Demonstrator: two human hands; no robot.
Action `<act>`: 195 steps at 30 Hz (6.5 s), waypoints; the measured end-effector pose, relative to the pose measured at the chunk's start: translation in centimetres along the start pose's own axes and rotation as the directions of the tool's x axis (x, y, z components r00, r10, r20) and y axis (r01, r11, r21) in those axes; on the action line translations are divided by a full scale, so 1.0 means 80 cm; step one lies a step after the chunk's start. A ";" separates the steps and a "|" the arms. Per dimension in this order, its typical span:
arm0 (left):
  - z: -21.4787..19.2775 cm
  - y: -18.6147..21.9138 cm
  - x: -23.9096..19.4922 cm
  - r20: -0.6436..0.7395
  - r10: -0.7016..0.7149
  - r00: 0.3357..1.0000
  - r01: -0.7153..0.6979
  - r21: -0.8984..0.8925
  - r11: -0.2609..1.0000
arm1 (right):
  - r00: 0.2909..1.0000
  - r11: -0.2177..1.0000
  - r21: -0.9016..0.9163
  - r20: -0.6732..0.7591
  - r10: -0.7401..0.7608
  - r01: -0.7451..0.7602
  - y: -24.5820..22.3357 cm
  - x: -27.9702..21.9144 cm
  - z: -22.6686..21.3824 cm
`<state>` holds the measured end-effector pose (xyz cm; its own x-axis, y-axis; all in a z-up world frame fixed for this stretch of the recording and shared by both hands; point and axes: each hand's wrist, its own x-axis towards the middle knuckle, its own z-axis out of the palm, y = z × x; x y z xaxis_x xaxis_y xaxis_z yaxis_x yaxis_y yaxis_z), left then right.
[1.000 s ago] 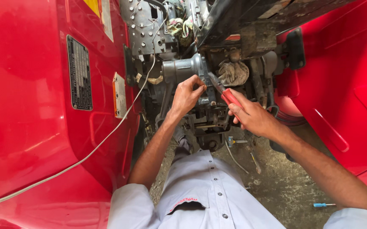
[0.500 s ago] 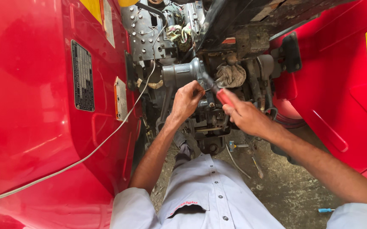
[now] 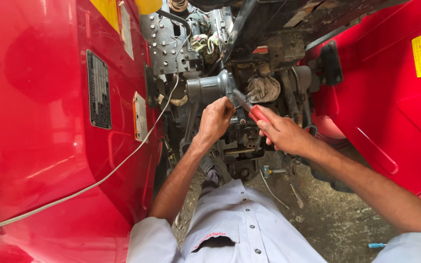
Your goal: The person works on the rear hydraulic and mechanical components of a red tractor, using pliers to manipulate wires and metal parts, then picks up and installs a cylindrical component into the tractor's rear assembly.
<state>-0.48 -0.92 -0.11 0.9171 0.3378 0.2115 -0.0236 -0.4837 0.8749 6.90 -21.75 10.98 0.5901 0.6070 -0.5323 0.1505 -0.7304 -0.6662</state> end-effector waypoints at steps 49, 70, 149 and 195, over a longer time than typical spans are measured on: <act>0.010 0.011 -0.013 -0.118 0.114 0.986 -0.098 0.136 0.986 | 0.983 0.973 -0.160 -0.057 -0.175 0.165 0.006 0.001 0.006; 0.009 0.016 -0.020 -0.103 0.146 0.984 -0.126 0.173 0.977 | 0.970 0.964 -0.118 -0.025 -0.243 0.239 0.055 0.014 0.011; 0.092 0.199 -0.237 -0.165 -0.064 0.984 -0.030 -0.511 0.859 | 0.868 0.561 0.668 -0.309 -0.388 0.489 0.134 -0.164 0.073; 0.046 0.198 -0.214 -0.308 -0.210 0.928 0.042 -0.473 0.880 | 0.890 0.737 0.632 0.161 -0.426 0.239 0.173 -0.219 0.084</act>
<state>-15.12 -17.35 8.54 0.7334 0.6638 0.1467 -0.1704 -0.0295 0.9849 -6.71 -40.40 7.53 0.3339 0.9019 -0.2741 -0.2493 -0.1959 -0.9484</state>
